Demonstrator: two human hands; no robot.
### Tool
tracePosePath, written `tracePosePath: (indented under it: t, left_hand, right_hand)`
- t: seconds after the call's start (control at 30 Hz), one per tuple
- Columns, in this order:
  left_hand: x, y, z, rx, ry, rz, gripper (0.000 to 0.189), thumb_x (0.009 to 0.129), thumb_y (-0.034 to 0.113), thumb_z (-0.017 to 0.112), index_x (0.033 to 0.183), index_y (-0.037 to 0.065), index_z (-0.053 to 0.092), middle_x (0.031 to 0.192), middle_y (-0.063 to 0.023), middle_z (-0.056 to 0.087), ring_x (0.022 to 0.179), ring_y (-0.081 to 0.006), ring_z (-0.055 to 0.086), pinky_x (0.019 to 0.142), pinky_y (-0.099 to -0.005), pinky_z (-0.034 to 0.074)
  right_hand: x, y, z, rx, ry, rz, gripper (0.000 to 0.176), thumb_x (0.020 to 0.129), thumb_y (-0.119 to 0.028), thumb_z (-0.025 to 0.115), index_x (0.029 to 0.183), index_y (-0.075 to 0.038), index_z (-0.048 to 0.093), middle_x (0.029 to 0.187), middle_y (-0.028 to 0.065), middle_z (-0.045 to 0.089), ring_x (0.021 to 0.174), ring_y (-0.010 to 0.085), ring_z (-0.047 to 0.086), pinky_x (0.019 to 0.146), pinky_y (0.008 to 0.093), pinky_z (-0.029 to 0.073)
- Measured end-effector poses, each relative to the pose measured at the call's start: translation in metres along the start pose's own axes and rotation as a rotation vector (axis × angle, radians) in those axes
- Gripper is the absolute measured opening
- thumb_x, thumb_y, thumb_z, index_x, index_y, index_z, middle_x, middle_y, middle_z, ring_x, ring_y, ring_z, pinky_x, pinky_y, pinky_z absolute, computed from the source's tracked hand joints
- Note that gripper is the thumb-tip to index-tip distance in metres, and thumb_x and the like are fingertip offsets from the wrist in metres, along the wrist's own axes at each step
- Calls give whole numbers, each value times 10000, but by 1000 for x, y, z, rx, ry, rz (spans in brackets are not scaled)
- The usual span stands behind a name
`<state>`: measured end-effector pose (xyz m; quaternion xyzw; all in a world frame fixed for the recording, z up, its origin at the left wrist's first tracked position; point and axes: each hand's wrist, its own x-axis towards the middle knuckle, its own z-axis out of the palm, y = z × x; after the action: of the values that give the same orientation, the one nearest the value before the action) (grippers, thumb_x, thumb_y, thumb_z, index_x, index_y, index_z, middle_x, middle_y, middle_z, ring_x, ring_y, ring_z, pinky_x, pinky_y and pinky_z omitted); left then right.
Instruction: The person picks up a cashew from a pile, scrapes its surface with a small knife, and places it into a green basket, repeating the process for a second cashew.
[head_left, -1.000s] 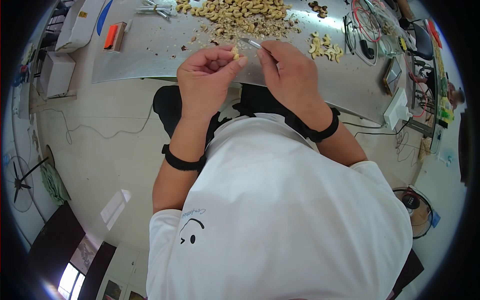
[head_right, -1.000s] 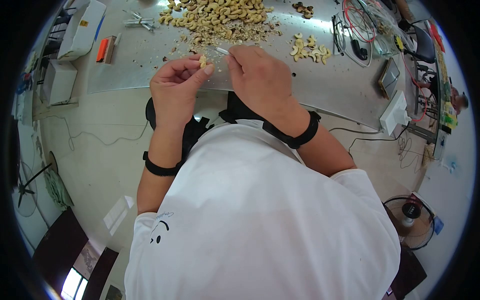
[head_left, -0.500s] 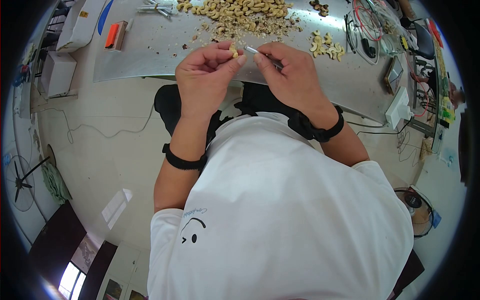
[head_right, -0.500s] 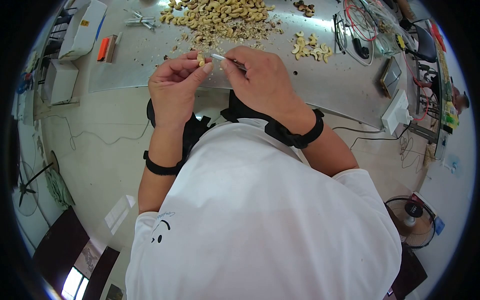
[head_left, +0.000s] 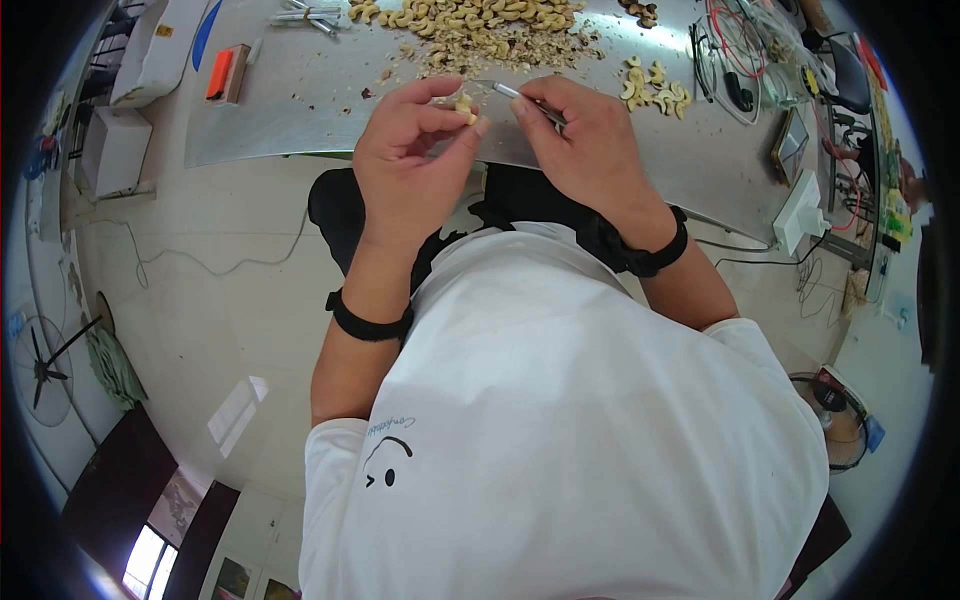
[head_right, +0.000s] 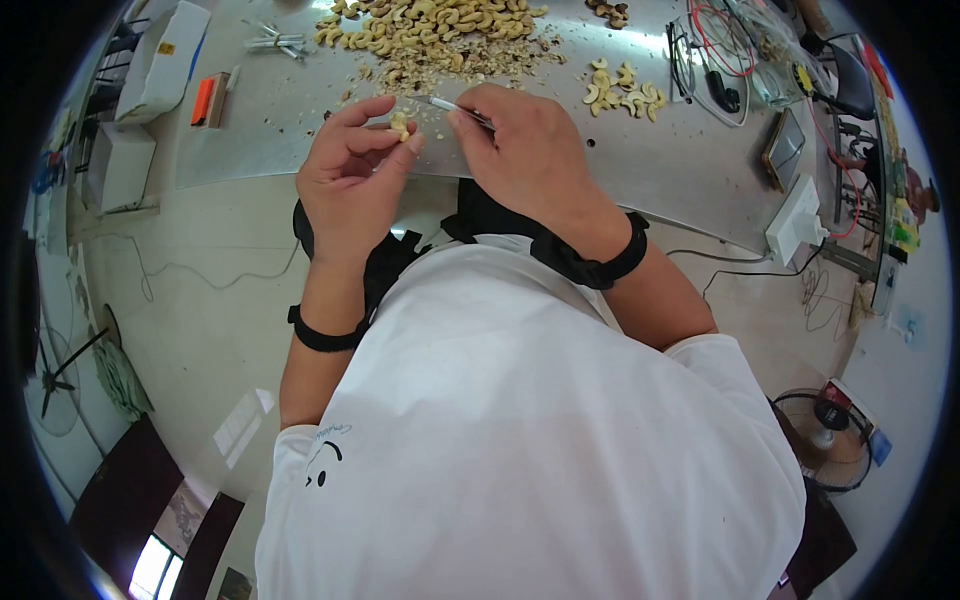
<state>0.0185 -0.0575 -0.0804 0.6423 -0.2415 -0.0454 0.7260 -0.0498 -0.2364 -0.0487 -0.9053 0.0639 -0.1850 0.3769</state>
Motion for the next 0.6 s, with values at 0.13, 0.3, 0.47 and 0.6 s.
tracePosePath:
  t: [0.13, 0.3, 0.47, 0.6]
  left_hand:
    - [8, 4, -6, 417, -202, 258, 157, 797, -72, 798, 889, 4, 695, 1250, -185, 711, 1036, -251, 742, 868, -351, 596]
    - [10, 2, -6, 577, -239, 237, 144, 774, -79, 785, 849, 12, 703, 1291, -216, 696, 1041, -236, 745, 851, -328, 594]
    - [9, -10, -7, 207, -99, -2, 143, 854, -89, 754, 942, -17, 668, 1236, -216, 704, 1047, -259, 745, 869, -302, 608]
    - [13, -3, -10, -194, -87, -243, 148, 916, -84, 719, 1022, -27, 633, 1213, -199, 701, 1062, -289, 737, 896, -339, 622]
  right_hand:
    - [0, 3, 1, -43, -5, -11, 145, 925, -200, 688, 922, -59, 721, 803, 130, 706, 727, 363, 681, 639, 439, 530]
    - [1, 10, 1, -146, -11, 4, 152, 923, -213, 686, 912, -65, 719, 803, 134, 705, 731, 372, 680, 639, 456, 536]
    - [3, 16, -7, -77, -54, 100, 177, 920, -232, 695, 931, -59, 729, 772, 133, 701, 687, 345, 673, 625, 424, 530]
    - [3, 13, -11, 99, -116, 173, 194, 924, -225, 701, 970, -42, 744, 743, 120, 692, 635, 265, 652, 607, 369, 507]
